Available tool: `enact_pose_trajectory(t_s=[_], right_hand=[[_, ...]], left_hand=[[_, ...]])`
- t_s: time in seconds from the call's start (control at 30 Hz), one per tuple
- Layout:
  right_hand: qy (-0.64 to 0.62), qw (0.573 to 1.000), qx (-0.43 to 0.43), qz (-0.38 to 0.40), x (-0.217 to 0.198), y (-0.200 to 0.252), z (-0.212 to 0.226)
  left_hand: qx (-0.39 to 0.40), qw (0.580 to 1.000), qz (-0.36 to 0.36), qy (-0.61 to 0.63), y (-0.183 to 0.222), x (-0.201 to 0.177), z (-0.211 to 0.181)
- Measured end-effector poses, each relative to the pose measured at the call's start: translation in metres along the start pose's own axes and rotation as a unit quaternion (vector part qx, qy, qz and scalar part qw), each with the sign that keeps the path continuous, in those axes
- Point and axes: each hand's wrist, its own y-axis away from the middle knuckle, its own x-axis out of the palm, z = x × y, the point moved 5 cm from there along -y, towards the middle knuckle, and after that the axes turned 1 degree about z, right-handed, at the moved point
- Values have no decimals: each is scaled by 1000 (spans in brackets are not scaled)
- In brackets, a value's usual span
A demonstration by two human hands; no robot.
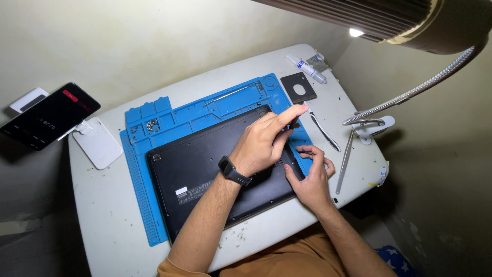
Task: Using a screwdriver to remove screws and adjust internal components of a laptop on a repair bench.
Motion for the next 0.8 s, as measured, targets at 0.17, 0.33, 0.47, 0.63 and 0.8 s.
enact_pose_trajectory(t_s=[0.17,0.33,0.47,0.63,0.8], right_hand=[[0,1000,0,1,-1,0,2],[-16,1000,4,3,-3,-1,4],[-5,1000,5,4,-1,-1,2],[-1,1000,-1,0,-1,-1,3],[-9,1000,-3,1,-2,-1,3]], left_hand=[[7,1000,-9,-25,7,6,16],[-8,1000,-2,5,-2,-3,-2],[-2,1000,-9,-5,-1,-3,1],[4,1000,-23,-20,2,0,8],[-10,1000,-12,1,0,-3,-1]])
